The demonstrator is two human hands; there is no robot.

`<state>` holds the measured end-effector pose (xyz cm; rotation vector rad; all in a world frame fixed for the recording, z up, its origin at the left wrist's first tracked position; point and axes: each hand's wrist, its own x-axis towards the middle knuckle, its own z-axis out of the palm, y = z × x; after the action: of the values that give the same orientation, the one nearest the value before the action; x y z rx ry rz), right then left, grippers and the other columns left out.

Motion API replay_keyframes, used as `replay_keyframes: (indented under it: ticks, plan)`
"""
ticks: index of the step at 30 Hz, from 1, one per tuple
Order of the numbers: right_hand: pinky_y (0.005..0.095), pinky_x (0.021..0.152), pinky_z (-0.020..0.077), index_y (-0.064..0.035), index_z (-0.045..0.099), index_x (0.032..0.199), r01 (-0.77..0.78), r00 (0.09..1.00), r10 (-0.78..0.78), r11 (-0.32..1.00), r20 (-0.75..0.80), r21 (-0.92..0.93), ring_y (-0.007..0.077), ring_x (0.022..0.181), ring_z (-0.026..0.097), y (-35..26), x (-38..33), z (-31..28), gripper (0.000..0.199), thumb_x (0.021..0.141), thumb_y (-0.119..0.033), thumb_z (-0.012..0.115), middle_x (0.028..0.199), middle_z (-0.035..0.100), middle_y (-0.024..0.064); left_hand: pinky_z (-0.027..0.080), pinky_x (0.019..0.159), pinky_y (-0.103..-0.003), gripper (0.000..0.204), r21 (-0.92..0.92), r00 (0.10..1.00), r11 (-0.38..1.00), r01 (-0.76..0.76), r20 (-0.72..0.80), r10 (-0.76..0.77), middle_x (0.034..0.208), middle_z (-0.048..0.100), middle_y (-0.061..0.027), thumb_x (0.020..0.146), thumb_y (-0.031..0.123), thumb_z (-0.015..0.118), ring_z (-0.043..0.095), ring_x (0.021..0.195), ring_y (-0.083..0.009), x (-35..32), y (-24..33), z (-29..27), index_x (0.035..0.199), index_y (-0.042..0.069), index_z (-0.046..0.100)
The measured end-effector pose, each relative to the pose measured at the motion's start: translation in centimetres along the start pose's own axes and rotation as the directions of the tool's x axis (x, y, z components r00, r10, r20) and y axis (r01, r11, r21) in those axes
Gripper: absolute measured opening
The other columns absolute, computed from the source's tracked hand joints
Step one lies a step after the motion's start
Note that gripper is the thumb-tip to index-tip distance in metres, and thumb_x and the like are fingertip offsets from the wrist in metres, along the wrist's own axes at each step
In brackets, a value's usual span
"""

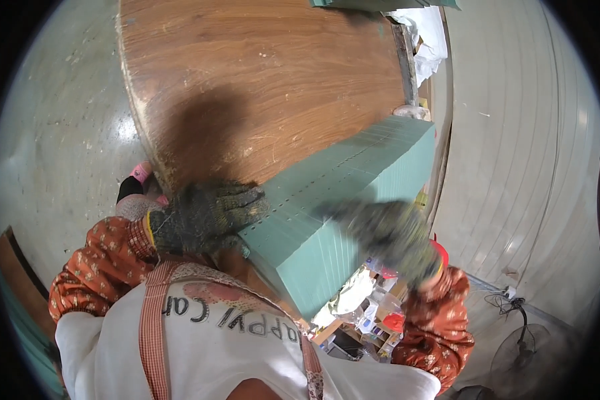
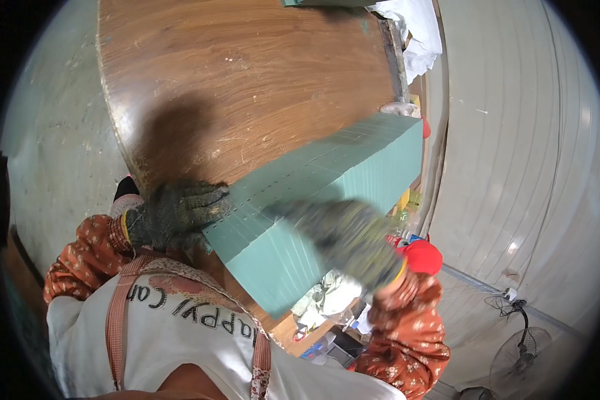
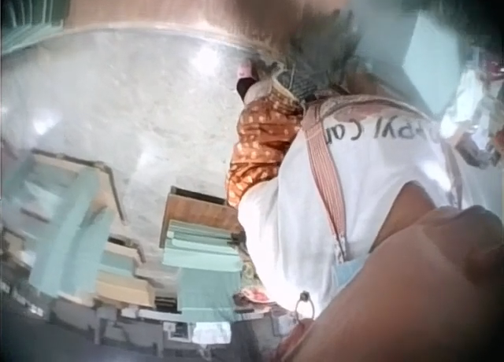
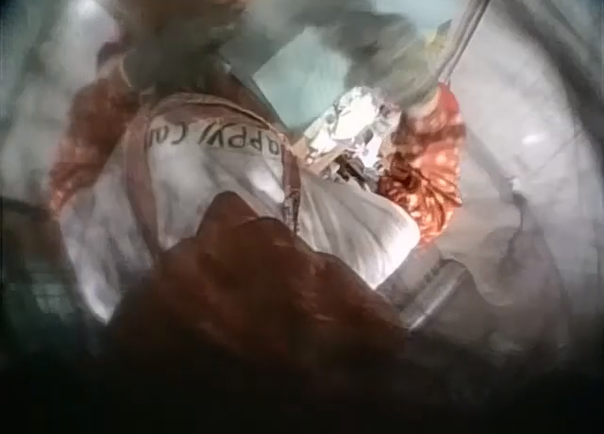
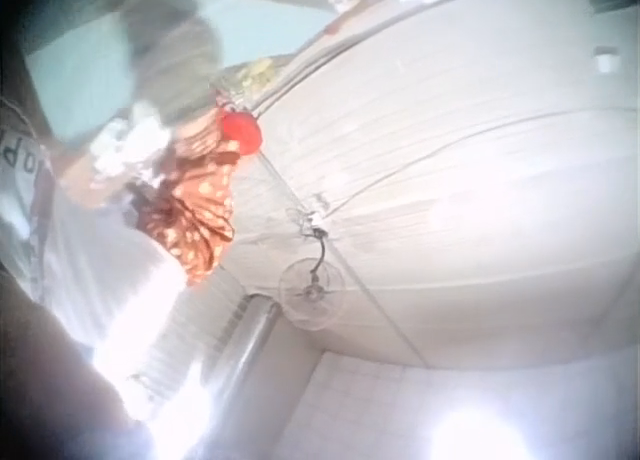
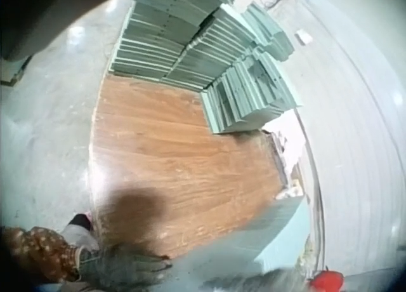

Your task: Organizing, sanding, and wiping down a stack of green foam boards at a workstation.

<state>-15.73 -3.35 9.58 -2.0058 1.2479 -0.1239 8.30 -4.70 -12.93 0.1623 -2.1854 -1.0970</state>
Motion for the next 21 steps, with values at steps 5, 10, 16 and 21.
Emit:
replay_keyframes:
  ticks: [5, 10, 16, 21]
  plan:
    - [0.0221, 0.056, 0.0466, -0.0094, 0.068, 0.11, -0.772, 0.633, 0.696, 0.605, -0.339, -0.197, 0.0058, 0.057, 0.05, 6.4, -3.6, -6.3, 0.023, 0.091, -0.016, 0.058, 0.086, 0.07, 0.0022, 0.046, 0.095, -0.045, 0.046, -0.076, 0.999, 0.997, -0.017, -0.028, 0.015, 0.125, 0.055, -0.0188, 0.087, 0.036, 0.055, 0.054, 0.116, -0.0353, 0.5, 0.1, 0.7, 0.121, 0.005, 0.057]
    - [0.0338, 0.066, 0.0526, -0.0085, 0.064, 0.114, -0.176, 0.968, 0.22, 0.938, 0.118, -0.299, 0.0216, 0.068, 0.063, -1.8, -0.7, 0.3, 0.036, 0.078, -0.009, 0.059, 0.078, 0.065, 0.0099, 0.046, 0.096, -0.045, 0.05, -0.009, 0.997, 0.998, 0.061, 0.04, -0.061, 0.126, 0.054, -0.019, 0.084, 0.035, 0.06, 0.054, 0.115, -0.0359, 0.1, 0.8, -0.3, 0.123, 0.004, 0.055]
    - [0.0329, 0.077, 0.0507, -0.0178, 0.068, 0.11, -0.824, 0.56, 0.725, 0.537, -0.4, -0.181, 0.0221, 0.079, 0.065, 7.9, -3.9, -7.1, 0.025, 0.094, -0.022, 0.049, 0.095, 0.069, 0.0112, 0.045, 0.096, -0.044, 0.056, -0.008, 0.997, 0.999, 0.034, 0.066, -0.033, 0.129, 0.052, -0.0193, 0.082, 0.038, 0.062, 0.054, 0.115, -0.038, 0.6, 1.0, -0.5, 0.126, 0.004, 0.053]
    - [0.033, 0.061, 0.0491, -0.0153, 0.063, 0.117, -0.766, 0.641, 0.491, 0.456, -0.59, -0.453, 0.0163, 0.06, 0.06, 11.7, -6.2, -9.2, 0.029, 0.092, -0.025, 0.053, 0.078, 0.064, 0.0089, 0.045, 0.098, -0.044, 0.043, -0.054, 0.994, 0.993, 0.109, 0.012, -0.109, 0.126, 0.054, -0.0177, 0.088, 0.032, 0.055, 0.053, 0.118, -0.0335, 0.4, 2.0, 0.0, 0.122, 0.005, 0.056]
